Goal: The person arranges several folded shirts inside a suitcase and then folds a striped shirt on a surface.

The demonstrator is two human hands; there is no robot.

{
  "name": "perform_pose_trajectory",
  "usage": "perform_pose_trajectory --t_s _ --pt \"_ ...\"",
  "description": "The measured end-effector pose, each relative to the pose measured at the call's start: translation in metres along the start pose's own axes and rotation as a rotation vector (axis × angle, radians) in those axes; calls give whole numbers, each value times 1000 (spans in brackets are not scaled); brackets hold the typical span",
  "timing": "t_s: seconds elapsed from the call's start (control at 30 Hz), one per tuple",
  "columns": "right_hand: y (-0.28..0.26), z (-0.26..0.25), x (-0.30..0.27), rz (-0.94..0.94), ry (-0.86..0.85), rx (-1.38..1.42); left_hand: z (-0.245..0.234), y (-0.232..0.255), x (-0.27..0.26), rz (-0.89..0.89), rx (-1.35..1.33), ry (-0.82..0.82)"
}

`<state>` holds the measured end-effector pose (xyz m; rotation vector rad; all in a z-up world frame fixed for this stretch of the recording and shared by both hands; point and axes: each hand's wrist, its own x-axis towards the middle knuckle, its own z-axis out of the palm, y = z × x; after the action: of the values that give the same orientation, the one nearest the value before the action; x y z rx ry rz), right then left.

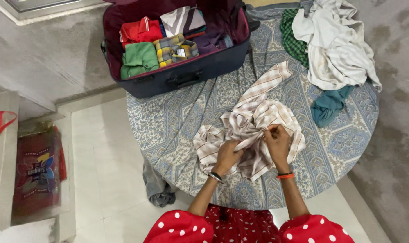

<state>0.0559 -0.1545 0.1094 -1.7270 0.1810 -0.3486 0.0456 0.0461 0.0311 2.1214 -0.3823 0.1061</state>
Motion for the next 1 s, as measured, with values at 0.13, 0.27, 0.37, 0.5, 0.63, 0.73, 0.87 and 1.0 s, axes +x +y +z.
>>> perform_pose_trajectory --t_s 0.13,0.27,0.37,0.5,0.63,0.73,0.87,1.0 --pt "-25 -6 31 -69 49 29 -3 -25 16 -183 -151 -286" --pt "-37 1 69 -115 48 26 1 -28 37 -442 -754 -436" --pt "-33 12 103 -235 34 -124 17 -39 57 -429 -803 -236" --pt "-2 20 120 -186 -140 -222 56 -71 72 -277 -217 98" --pt "55 13 95 -135 -193 -269 66 -80 62 -237 -96 260" --pt "101 3 58 -38 -267 -317 46 -46 55 -405 6 277" --pt "143 9 12 31 -370 -248 17 7 45 -206 255 462" --pt "142 25 -21 -115 -271 -560 37 27 26 -176 2 269"
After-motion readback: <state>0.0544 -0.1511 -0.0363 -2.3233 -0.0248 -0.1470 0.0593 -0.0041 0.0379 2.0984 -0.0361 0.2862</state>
